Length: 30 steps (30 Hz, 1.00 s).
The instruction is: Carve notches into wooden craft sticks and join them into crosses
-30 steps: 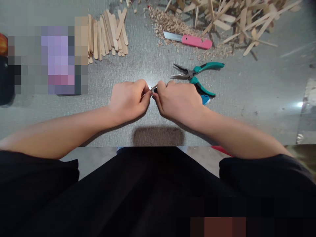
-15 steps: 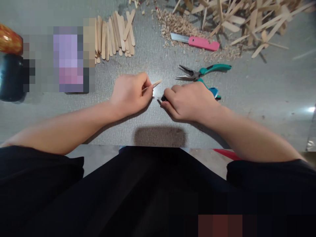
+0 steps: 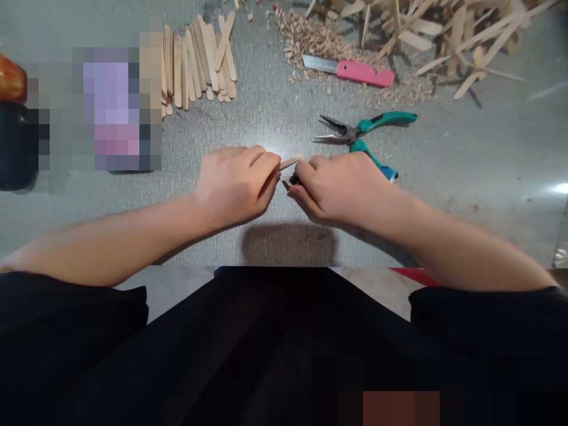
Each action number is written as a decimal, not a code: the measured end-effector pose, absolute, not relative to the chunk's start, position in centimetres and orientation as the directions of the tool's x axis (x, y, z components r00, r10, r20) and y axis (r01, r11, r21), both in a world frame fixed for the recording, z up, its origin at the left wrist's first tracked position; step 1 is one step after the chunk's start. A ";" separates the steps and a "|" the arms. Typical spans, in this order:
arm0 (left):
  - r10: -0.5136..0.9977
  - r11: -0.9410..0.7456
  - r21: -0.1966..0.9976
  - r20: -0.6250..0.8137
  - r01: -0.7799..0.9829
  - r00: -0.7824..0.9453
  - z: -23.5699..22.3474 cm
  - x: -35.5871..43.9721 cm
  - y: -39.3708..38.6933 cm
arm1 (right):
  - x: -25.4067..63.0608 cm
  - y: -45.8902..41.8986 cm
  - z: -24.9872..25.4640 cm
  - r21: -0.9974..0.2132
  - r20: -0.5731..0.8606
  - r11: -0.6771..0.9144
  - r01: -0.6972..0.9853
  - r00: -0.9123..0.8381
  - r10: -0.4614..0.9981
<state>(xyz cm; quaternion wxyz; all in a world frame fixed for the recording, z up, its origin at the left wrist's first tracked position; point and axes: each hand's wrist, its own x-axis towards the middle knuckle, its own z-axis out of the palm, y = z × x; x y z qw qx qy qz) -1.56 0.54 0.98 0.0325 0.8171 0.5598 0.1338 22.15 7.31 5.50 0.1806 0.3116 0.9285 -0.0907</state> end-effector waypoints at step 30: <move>0.935 -0.354 0.302 0.080 0.885 0.346 0.8 -1.8 0.6 | 22.7 9.8 7.3 -0.396 -0.463 0.500 0.770 -0.638 0.615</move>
